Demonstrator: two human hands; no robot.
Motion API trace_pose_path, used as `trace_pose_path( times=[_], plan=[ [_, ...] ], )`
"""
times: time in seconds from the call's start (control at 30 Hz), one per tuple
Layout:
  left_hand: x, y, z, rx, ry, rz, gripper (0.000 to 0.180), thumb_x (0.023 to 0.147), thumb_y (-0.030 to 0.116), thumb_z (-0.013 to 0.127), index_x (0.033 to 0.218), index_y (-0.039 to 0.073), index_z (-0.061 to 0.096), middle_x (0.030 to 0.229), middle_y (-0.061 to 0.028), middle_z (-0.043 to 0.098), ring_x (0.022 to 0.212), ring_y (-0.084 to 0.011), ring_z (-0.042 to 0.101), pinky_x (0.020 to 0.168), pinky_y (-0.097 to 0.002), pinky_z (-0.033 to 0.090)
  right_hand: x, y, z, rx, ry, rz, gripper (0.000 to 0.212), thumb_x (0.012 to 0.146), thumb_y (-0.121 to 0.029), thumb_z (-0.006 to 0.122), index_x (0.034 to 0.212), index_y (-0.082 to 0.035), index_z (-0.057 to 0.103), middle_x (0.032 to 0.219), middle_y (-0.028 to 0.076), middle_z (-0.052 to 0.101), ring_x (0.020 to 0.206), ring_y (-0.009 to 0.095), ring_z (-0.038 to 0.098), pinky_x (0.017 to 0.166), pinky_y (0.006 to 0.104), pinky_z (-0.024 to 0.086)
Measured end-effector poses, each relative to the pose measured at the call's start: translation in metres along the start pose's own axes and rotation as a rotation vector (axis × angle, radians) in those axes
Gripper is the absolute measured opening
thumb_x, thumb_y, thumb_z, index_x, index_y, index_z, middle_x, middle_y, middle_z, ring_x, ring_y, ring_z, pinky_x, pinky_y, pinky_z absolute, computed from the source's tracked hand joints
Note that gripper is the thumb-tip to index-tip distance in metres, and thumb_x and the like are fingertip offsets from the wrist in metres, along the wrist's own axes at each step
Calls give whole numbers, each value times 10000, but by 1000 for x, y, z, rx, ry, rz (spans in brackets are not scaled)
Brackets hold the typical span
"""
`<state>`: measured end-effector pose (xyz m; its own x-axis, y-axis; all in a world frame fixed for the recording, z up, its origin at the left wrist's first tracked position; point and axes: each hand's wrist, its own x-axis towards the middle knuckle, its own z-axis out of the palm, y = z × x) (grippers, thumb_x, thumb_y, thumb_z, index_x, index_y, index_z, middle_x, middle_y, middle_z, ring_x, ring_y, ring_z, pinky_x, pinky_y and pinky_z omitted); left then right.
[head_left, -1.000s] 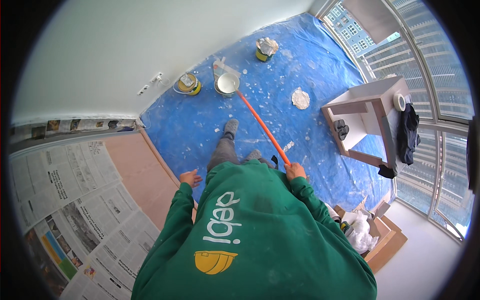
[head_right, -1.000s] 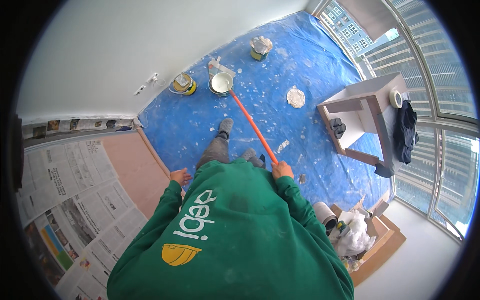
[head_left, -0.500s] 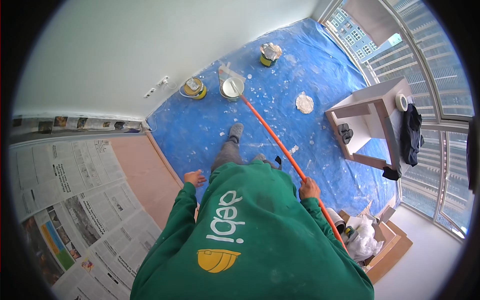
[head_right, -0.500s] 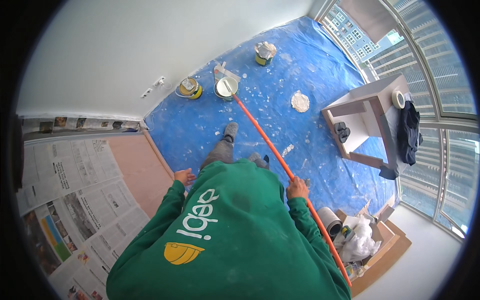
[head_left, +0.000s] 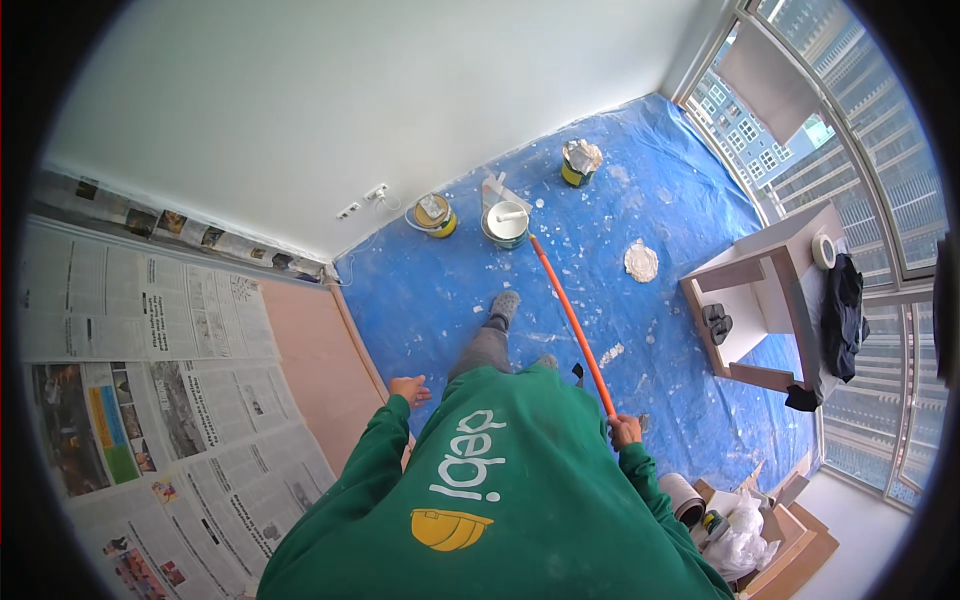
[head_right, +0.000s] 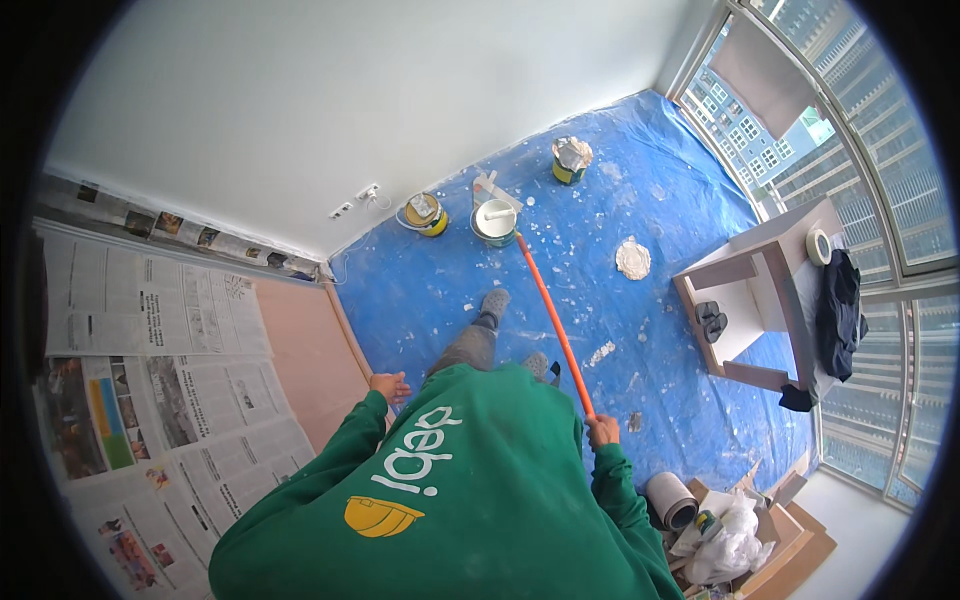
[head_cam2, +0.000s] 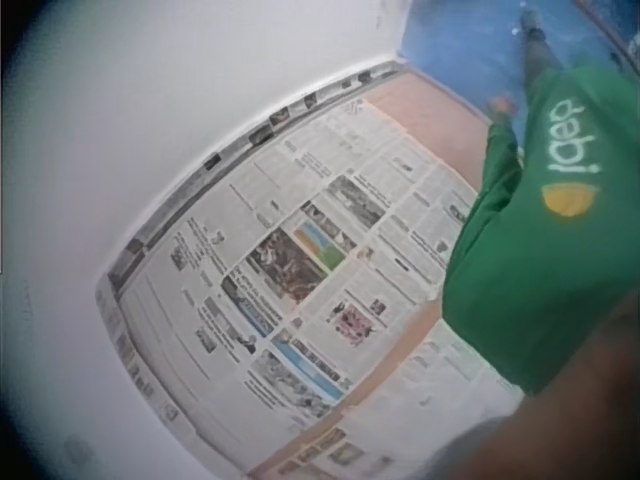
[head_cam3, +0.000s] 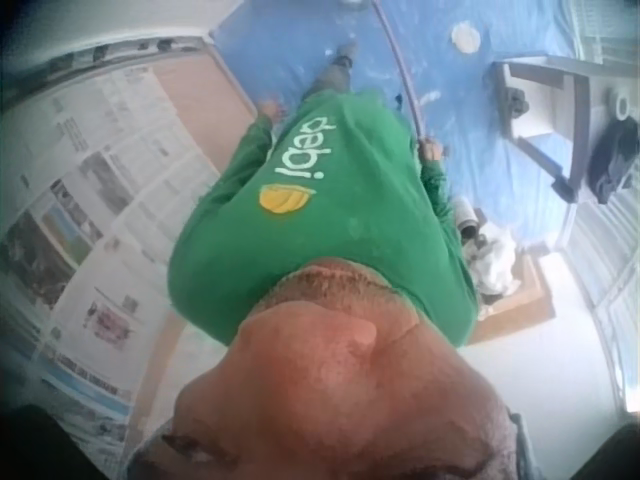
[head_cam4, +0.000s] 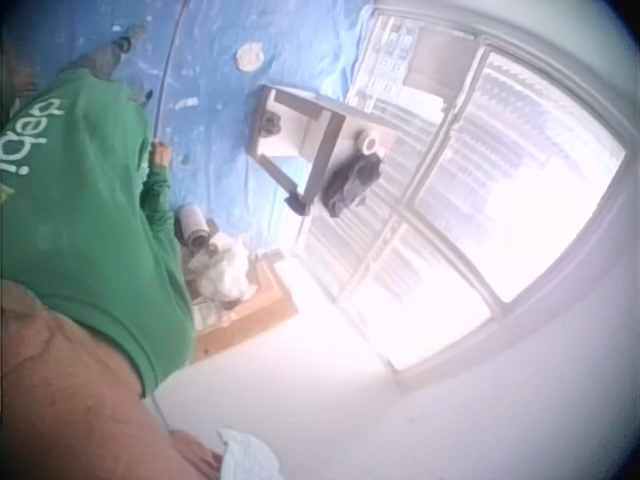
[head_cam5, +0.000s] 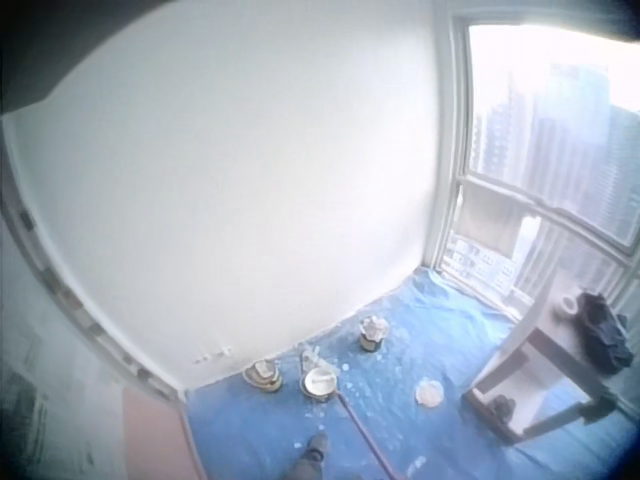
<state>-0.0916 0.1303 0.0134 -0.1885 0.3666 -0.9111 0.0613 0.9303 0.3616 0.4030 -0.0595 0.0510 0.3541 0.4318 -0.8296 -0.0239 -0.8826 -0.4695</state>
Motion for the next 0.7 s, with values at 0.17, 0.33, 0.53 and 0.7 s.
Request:
trace_pose_path(
  times=[0.17, 0.33, 0.53, 0.7],
  plan=[
    [-2, -13, -9, 28, 1, -16, 389, 845, 255, 629, 1104, -16, 521, 954, -185, 629, 800, -325, 655, 697, -480, 488, -32, 14, -13, 379, -369, 315, 416, 853, -417, 584, 610, -107, 451, 467, -13, 347, 344, 120, 326, 330, 295, 233],
    [-18, 28, 0, 154, -27, 163, 310, 836, 255, 648, 981, -13, 595, 842, -146, 661, 668, -237, 668, 534, -362, 501, -72, 5, -18, 356, -466, 220, 417, 850, -367, 617, 582, -139, 393, 443, -15, 331, 330, 133, 308, 335, 297, 223],
    [-63, 135, 84, 150, -245, 505, 294, 834, 261, 657, 937, -14, 632, 779, -100, 667, 623, -171, 658, 483, -263, 471, -52, 25, -23, -213, -308, -505, 213, 812, -233, 646, 805, -23, 616, 589, 1, 519, 499, 116, 492, 479, 297, 387],
    [-118, 198, 151, 179, -521, 655, 284, 843, 260, 657, 951, -2, 630, 832, -81, 670, 712, -159, 670, 533, -246, 483, -105, -75, -8, -81, -320, -334, 212, 806, -234, 643, 809, -23, 623, 604, -10, 521, 557, 88, 510, 521, 279, 406]
  ],
)
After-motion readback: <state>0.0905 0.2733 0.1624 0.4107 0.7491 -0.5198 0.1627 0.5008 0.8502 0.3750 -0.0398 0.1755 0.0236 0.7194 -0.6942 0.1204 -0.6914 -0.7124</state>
